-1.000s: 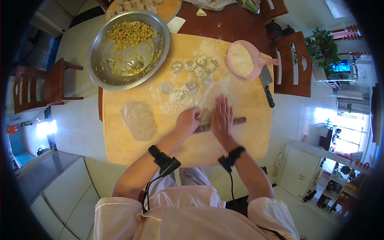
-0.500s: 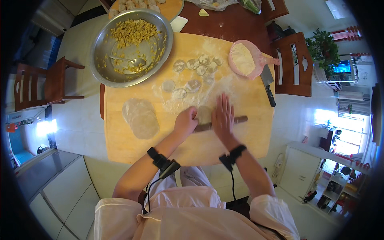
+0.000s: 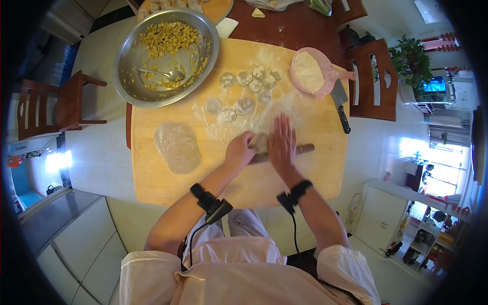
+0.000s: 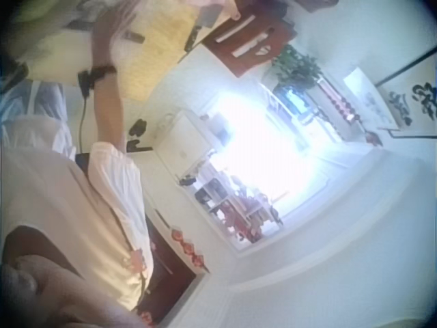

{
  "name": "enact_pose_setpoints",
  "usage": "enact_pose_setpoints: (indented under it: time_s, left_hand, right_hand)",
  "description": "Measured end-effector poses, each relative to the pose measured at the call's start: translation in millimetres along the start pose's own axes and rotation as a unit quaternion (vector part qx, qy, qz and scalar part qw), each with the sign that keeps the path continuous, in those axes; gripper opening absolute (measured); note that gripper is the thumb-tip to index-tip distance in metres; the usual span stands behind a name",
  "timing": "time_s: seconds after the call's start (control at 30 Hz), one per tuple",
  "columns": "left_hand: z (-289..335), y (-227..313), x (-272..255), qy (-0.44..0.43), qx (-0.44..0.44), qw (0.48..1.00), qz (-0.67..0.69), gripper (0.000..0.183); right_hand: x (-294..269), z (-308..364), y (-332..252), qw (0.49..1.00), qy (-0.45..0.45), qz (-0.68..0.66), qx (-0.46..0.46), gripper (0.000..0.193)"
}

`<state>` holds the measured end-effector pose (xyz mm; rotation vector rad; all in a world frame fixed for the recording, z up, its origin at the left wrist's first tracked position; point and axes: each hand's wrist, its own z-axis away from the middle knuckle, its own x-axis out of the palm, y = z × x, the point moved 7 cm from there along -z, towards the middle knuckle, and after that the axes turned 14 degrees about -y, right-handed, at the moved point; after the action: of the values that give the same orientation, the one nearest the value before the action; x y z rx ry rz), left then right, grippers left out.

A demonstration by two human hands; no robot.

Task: The person rolls out small circles of dough using a rolling pin and then fills the dough with a mixture from a bowl using a spoon, sealing the edges by hand and placing the finished dumplings on a tray.

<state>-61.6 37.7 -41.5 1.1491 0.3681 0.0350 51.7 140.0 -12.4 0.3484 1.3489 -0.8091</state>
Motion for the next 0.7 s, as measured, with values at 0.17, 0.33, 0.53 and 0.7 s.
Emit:
enact_pose_setpoints:
  time_s: [0.17,0.33,0.53,0.7]
  left_hand:
    - [-21,28,3,0.027,0.026,0.965,-0.260,0.011]
    - [0,-41,-2,0.027,-0.128,0.954,0.271,0.016]
    - [6,2,-9,0.049,0.000,0.995,-0.083,0.032]
    - [-12,29,-4,0.042,0.005,0.969,-0.245,0.010]
  right_hand:
    - [-2,-11,-2,0.997,0.071,-0.013,-0.029,0.055]
    - [10,96,6,0.996,-0.068,0.053,-0.009,0.058]
    - [3,-16,1,1.000,0.017,-0.010,-0.021,0.057]
    - [3,6,-1,0.999,0.039,-0.013,-0.023,0.057]
